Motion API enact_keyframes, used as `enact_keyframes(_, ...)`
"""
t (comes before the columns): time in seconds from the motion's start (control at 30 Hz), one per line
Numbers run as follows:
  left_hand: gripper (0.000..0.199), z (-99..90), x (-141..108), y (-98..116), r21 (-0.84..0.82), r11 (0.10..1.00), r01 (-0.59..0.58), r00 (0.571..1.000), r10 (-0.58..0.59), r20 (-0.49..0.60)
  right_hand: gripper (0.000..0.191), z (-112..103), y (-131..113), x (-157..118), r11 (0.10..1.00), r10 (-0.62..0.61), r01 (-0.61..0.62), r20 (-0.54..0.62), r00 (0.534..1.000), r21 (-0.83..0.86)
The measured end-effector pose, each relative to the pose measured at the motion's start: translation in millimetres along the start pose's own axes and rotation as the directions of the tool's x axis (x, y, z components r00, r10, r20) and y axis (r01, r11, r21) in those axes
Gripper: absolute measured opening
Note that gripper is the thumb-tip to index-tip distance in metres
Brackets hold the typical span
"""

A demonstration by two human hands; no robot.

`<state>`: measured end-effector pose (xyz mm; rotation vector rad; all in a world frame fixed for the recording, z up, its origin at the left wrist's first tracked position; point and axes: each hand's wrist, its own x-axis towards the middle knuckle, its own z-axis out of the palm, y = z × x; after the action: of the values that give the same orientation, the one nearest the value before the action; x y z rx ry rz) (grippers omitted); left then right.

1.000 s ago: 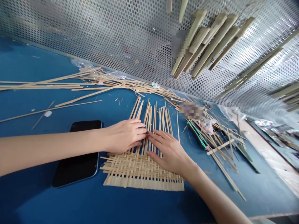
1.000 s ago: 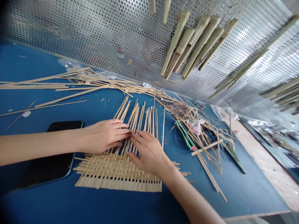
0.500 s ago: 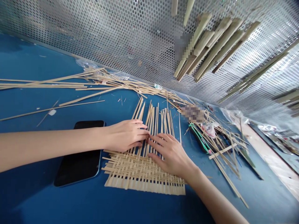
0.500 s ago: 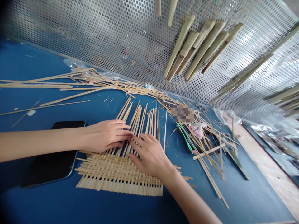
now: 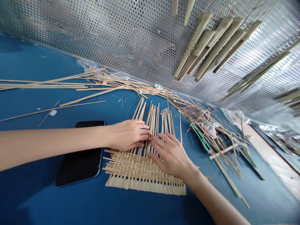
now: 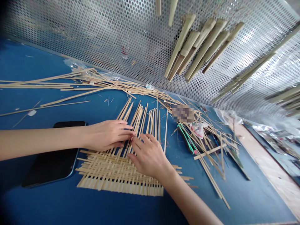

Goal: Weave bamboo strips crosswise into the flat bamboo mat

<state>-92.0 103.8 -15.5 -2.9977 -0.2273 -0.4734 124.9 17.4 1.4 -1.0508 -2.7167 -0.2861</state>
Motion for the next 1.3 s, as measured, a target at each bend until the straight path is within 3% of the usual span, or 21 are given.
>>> enact_keyframes(0.47, 0.030, -2.8, 4.4, 3.6, 0.051, 0.999, 0.006, 0.998, -0.009, 0.057, 0.033, 0.0, 0.5, -0.7, 0.999, 0.026, -0.027, 0.046, 0.999, 0.035)
enact_keyframes(0.7, 0.030, 2.9, 4.1, 0.4, -0.003, 1.000, 0.021, 0.998, -0.021, -0.054, 0.037, 0.7, 0.5, -2.4, 0.994, 0.072, -0.076, 0.054, 0.996, 0.084)
enact_keyframes(1.0, 0.032, 1.3, 4.3, -1.3, 0.033, 0.999, 0.016, 1.000, -0.016, 0.005, 0.044, 2.1, 0.2, -4.9, 0.980, 0.112, -0.119, 0.053, 0.992, 0.156)
enact_keyframes(1.3, 0.044, -0.7, -4.5, 4.1, -0.045, 0.993, 0.110, 0.990, -0.105, 0.097, 0.060, 6.5, -0.5, -7.1, 0.953, 0.173, -0.206, 0.160, 0.972, 0.224)
